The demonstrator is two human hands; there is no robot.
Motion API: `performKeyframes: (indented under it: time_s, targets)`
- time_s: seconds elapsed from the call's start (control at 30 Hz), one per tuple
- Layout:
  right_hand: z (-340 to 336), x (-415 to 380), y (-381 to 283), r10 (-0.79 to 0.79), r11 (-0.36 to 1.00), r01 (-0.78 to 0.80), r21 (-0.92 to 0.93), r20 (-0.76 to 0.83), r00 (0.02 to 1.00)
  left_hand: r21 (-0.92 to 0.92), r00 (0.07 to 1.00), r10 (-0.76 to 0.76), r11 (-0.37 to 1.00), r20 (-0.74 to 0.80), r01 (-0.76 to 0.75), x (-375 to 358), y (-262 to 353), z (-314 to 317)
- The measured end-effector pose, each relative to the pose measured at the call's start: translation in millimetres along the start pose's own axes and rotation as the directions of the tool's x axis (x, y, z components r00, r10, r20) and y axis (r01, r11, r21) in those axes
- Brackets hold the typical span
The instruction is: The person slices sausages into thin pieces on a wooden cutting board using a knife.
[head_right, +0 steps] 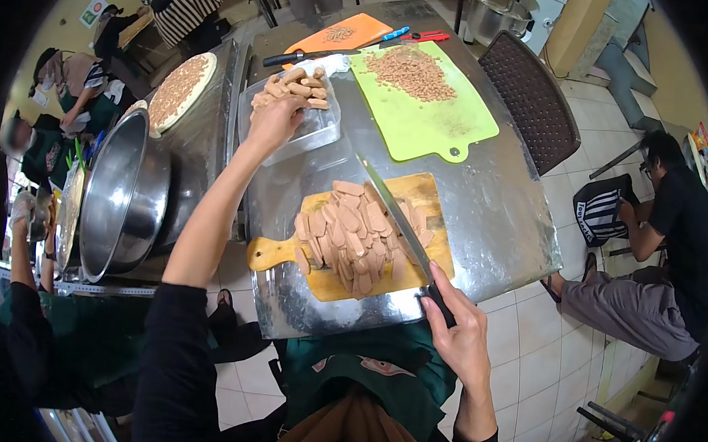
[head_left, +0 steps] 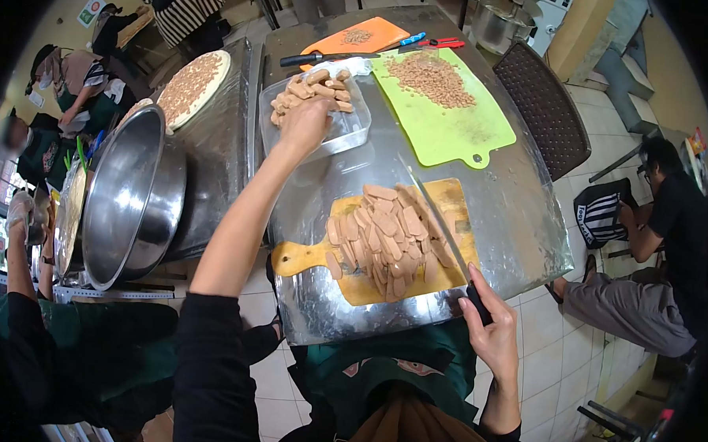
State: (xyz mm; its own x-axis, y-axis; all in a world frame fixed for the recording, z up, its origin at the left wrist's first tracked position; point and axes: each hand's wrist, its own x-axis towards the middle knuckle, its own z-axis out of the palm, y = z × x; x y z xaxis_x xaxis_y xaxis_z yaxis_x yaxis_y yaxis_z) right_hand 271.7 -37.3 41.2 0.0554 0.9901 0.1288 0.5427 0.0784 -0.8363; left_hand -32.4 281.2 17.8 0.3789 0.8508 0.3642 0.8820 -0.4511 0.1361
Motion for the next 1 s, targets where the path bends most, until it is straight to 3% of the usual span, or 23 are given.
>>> performKeyframes:
  time_s: [0.17,0.5,0.6,0.7,0.73,0.8,0.87,0.93,1.0]
  targets:
    - [-0.3,1.3,0.7,0.009,0.999,-0.009,-0.042,0.001,1.000,0.449,0.971,0.069,0.878,0.229,-0.168,43.7,5.6,40.7]
    - [5.4,-3.3,3.9,-0.003,0.994,0.004,-0.113,0.012,1.000,0.459,0.984,0.162,0.871,0.072,-0.177,49.6,-4.4,68.9]
    - [4.5,-6.7,-1.0,-0.003,0.994,0.009,-0.108,0.055,0.999,0.346,0.995,-0.022,0.938,0.095,-0.012,49.5,9.2,50.5]
    - [10.0,-15.5,-1.9,-0.037,0.998,0.034,0.047,0.076,0.996,0.049,0.984,-0.180,0.983,0.011,0.179,39.4,21.9,5.3]
    - [10.6,-19.3,-5.4,0.021,0.996,-0.034,0.086,0.141,0.990,-0.087,0.977,-0.213,0.974,-0.014,0.211,31.7,25.8,-16.8]
    - [11.9,-27.7,-14.5,0.099,0.975,-0.146,0.169,0.260,0.961,-0.354,0.957,-0.284,0.903,-0.059,0.246,3.7,38.9,-58.8]
    - [20.0,-35.0,-22.1,0.116,0.938,-0.220,0.270,0.353,0.928,-0.572,0.955,-0.273,0.804,-0.116,0.160,-29.1,26.6,-77.4]
    - [30.1,-39.2,-28.4,0.116,0.887,-0.300,0.352,0.461,0.880,-0.696,0.917,-0.396,0.673,-0.054,0.250,-71.6,43.0,-110.7]
    - [44.2,-40.1,-32.4,0.070,0.906,-0.275,0.323,0.526,0.847,-0.709,0.853,-0.521,0.587,0.039,0.391,-112.1,58.1,-133.7]
